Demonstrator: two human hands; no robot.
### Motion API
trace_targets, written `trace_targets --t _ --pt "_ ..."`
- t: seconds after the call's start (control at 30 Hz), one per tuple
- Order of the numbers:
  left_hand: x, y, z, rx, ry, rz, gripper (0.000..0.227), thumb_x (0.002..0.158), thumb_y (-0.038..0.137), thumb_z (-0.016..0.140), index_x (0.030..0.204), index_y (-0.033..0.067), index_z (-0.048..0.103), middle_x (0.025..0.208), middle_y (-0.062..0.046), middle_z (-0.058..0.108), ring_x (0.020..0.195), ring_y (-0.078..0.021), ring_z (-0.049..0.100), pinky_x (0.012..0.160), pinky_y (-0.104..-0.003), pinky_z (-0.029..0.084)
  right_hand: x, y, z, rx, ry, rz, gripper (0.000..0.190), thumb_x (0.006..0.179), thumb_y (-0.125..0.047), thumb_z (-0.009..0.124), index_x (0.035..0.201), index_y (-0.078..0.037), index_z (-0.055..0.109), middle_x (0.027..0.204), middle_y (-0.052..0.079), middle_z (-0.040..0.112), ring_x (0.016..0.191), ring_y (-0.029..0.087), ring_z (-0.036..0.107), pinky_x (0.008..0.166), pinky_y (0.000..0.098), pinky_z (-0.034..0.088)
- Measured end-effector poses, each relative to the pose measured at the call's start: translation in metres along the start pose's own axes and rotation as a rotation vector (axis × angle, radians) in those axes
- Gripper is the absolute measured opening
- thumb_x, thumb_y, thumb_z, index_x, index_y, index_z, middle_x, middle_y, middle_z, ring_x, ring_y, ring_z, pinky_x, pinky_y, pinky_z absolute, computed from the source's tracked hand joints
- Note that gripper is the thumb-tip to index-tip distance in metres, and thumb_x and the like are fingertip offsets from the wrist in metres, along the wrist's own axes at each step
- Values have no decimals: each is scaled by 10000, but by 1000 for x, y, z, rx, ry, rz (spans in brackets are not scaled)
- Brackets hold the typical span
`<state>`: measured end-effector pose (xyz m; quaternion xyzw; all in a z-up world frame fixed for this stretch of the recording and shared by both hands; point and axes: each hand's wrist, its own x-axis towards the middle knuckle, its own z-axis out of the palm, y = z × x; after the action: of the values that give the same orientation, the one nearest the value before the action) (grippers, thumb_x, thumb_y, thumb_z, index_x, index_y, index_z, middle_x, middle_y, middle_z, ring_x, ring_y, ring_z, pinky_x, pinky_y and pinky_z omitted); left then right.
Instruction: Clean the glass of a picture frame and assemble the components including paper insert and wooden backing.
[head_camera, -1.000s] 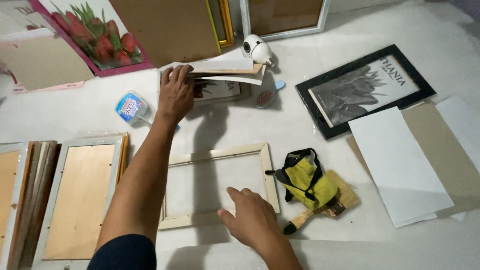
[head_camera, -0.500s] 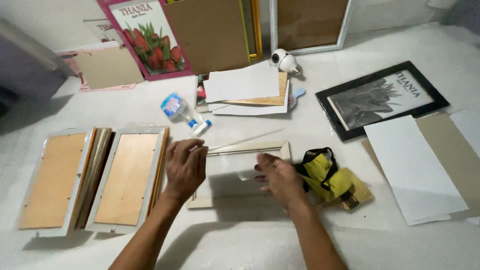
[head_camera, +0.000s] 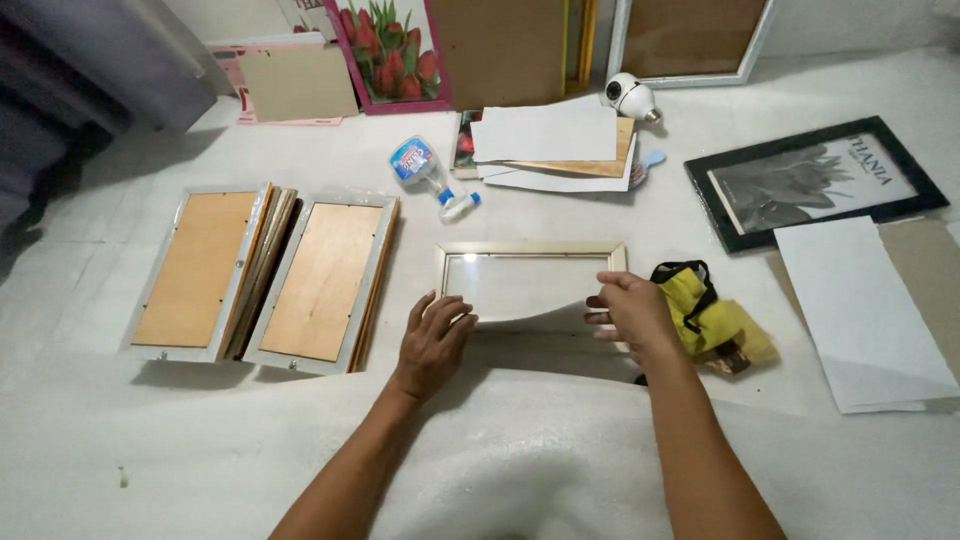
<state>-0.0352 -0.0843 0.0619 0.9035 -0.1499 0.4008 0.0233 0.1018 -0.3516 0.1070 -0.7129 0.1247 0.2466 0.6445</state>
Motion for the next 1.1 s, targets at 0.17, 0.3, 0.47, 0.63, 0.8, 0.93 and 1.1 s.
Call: trace_targets --t 0.17,0.3,0.47,0.63,0.8,0.93,1.1 --pt "-17 10 4 31 -59 -64 91 1005 195 596 1055 192 672 1087 13 646 1141 -189 647 1096 -452 423 11 16 -7 -150 53 -44 353 833 -132 644 1113 72 711 938 259 731 812 353 756 632 494 626" --pt "-25 11 14 -13 -239 -125 111 1030 231 561 1070 236 664 986 53 670 981 -149 707 875 -353 565 24 24 -6 -201 76 -15 455 784 -141 687 1137 146 679 933 315 708 809 376 750 618 479 629" --pt "-16 5 21 -109 -309 -51 127 1027 203 550 1074 232 665 991 20 699 961 -175 734 829 -344 588 33 32 -12 -346 120 6 404 743 -171 763 1016 125 731 747 264 702 644 326 732 542 429 620" --pt "-13 0 35 -174 -319 10 155 1018 157 545 1085 193 680 1003 -26 714 994 -205 740 859 -359 591 22 17 -23 -656 138 -56 339 767 -256 695 837 66 776 635 208 699 560 298 719 479 382 566" --pt "-23 16 32 -276 -273 -7 182 1013 139 542 1112 165 692 1058 -45 720 1053 -217 729 938 -380 571 -6 -15 -14 -857 64 -57 456 823 -307 602 794 112 778 701 281 726 708 437 745 691 475 577" --pt "-39 13 45 -299 -282 -20 189 1006 142 537 1124 153 685 1101 -50 706 1133 -215 694 1047 -404 506 -8 -12 -9 -955 57 -83 443 808 -325 583 608 36 744 719 281 718 777 455 731 713 488 556" --pt "-36 13 45 -274 -418 -195 182 1005 190 569 1121 241 699 1122 0 707 1200 -200 652 1080 -480 456 -20 -20 -4 -1005 28 -38 504 843 -407 573 1049 -26 831 1018 214 797 1122 426 701 908 473 552"
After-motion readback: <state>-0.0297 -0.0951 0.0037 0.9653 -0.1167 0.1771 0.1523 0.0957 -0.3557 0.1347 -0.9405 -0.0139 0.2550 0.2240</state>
